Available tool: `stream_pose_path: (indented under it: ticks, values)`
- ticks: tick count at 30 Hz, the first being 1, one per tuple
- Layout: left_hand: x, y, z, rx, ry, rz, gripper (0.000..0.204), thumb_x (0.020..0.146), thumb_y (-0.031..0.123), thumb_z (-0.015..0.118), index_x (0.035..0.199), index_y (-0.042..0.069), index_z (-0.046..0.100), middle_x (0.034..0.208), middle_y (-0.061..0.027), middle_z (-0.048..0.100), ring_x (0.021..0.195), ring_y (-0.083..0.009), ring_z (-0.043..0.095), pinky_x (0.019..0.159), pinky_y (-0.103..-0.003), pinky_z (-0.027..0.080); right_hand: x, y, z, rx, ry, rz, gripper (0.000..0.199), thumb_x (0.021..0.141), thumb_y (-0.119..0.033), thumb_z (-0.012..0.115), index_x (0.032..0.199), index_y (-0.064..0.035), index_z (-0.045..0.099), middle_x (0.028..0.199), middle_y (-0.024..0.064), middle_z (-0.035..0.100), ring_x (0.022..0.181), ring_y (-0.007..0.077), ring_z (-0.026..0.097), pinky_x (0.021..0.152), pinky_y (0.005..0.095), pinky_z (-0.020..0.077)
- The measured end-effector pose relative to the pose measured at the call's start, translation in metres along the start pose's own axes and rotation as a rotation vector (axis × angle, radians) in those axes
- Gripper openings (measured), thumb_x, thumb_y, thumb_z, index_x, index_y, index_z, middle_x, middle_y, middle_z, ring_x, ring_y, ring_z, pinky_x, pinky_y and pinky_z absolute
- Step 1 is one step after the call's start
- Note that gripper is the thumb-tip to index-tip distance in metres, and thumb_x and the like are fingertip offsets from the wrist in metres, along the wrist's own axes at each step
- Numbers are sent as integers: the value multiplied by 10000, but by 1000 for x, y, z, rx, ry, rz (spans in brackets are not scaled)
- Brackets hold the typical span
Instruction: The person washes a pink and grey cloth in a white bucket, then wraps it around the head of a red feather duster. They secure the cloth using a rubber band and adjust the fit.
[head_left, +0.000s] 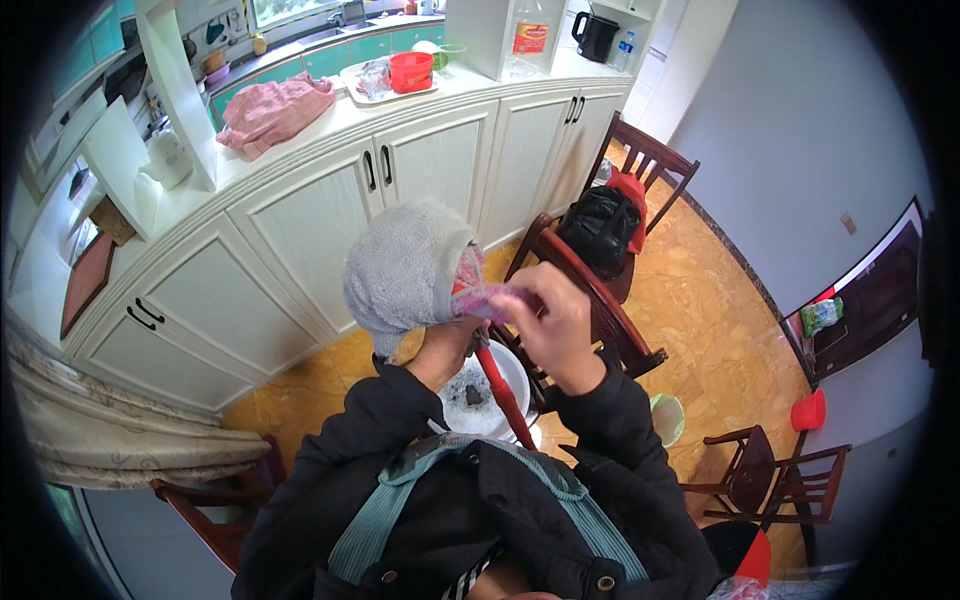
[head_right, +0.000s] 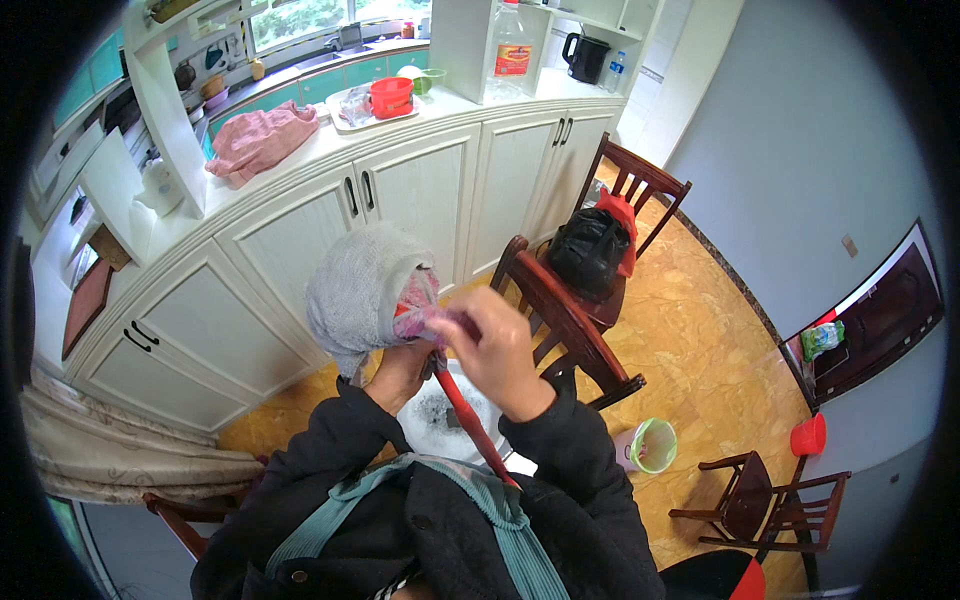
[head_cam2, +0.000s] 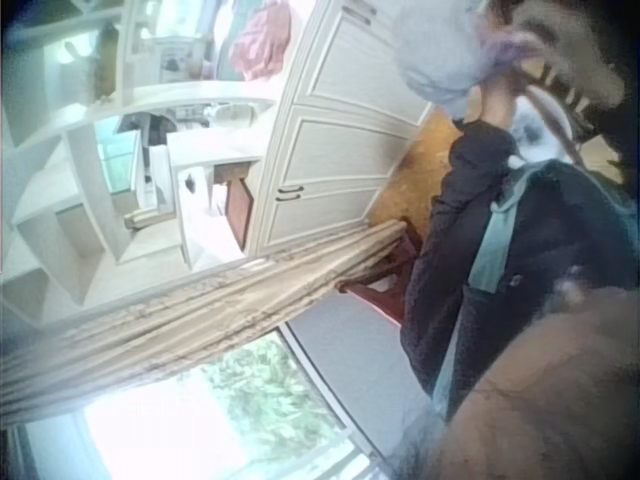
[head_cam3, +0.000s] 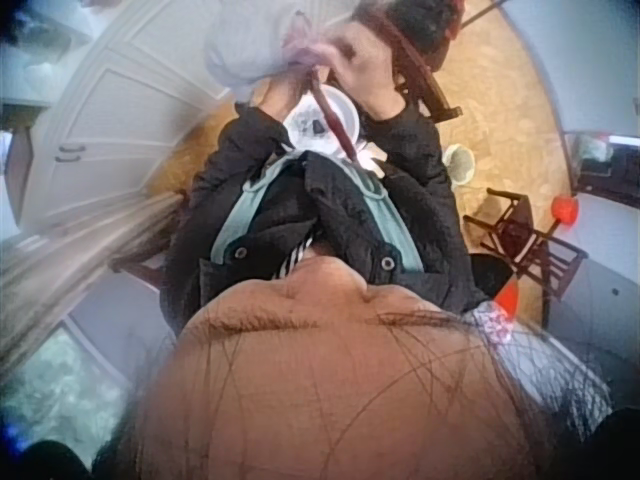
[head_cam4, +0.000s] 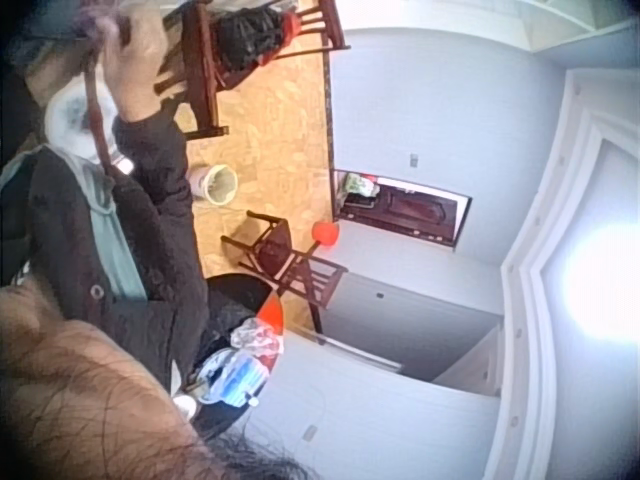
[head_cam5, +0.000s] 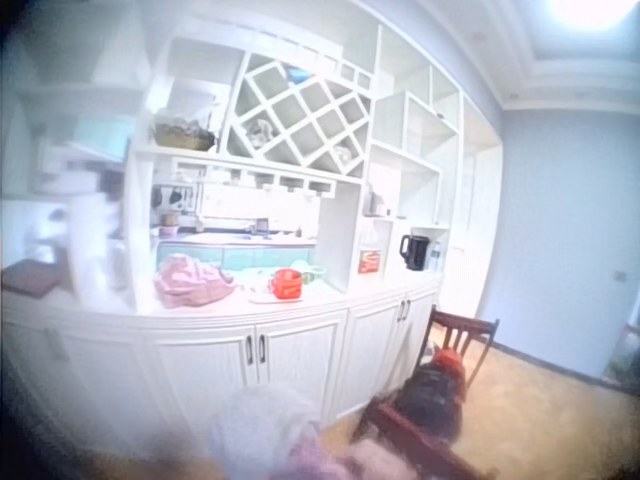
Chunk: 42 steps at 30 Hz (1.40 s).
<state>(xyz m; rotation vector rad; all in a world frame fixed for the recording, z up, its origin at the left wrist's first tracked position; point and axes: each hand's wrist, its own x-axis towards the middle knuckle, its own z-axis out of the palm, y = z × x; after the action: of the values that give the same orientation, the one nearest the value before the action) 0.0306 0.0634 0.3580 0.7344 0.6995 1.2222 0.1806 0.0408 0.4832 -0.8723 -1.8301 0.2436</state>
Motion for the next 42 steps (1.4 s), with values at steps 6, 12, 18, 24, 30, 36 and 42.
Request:
stream_pose_path:
  ticks: [6, 12, 18, 24, 30, 36, 42]
  values:
    - [13, -18, -2, 51, 185, 222, 295, 856, 28, 677, 1134, 55, 580, 940, -33, 623, 786, -144, 608, 648, -309, 512, -20, -12, 3, -48, -90, -196, 311, 746, 47, 740, 1038, -15, 650, 866, 117, 568, 722, 259, 578, 608, 341, 476]
    - [6, -23, -8, 113, 168, 213, 297, 859, 33, 676, 1138, 54, 579, 939, -33, 623, 783, -143, 608, 645, -308, 510, -28, -25, 6, -132, -222, -195, 418, 760, 72, 671, 1164, -2, 592, 848, 123, 524, 705, 273, 577, 595, 354, 482]
    - [0, -23, 0, 146, 140, 203, 299, 861, 39, 675, 1143, 53, 577, 939, -34, 624, 780, -141, 608, 642, -307, 508, -42, -44, 5, -195, -363, -406, 476, 770, -4, 630, 1242, -4, 576, 863, 108, 538, 754, 245, 580, 650, 340, 473]
    - [-3, -25, 4, 165, 122, 187, 301, 863, 44, 673, 1147, 52, 575, 939, -34, 625, 776, -140, 608, 639, -306, 507, -44, -40, 12, -231, -337, -430, 424, 766, -25, 622, 1187, 3, 585, 832, 93, 547, 738, 247, 558, 668, 341, 446]
    - [4, -29, 4, 182, 161, 230, 303, 865, 49, 672, 1151, 51, 573, 939, -34, 626, 773, -139, 608, 636, -305, 505, -43, -36, 10, -402, -347, -251, 267, 787, -18, 625, 1050, -6, 581, 927, 138, 569, 817, 304, 567, 716, 383, 458]
    - [6, -32, 5, 212, 194, 264, 305, 867, 54, 670, 1156, 50, 571, 939, -35, 626, 770, -138, 607, 633, -304, 504, -48, -47, 12, -526, -466, -145, 254, 775, -44, 615, 1024, 7, 600, 949, 144, 557, 834, 298, 571, 734, 377, 459]
    - [2, -32, 7, 243, 164, 228, 308, 869, 60, 669, 1160, 49, 569, 939, -35, 627, 767, -137, 607, 630, -303, 502, -20, -60, 25, -514, -417, -534, 214, 730, -92, 628, 928, -13, 610, 900, 108, 528, 889, 262, 552, 799, 370, 461]
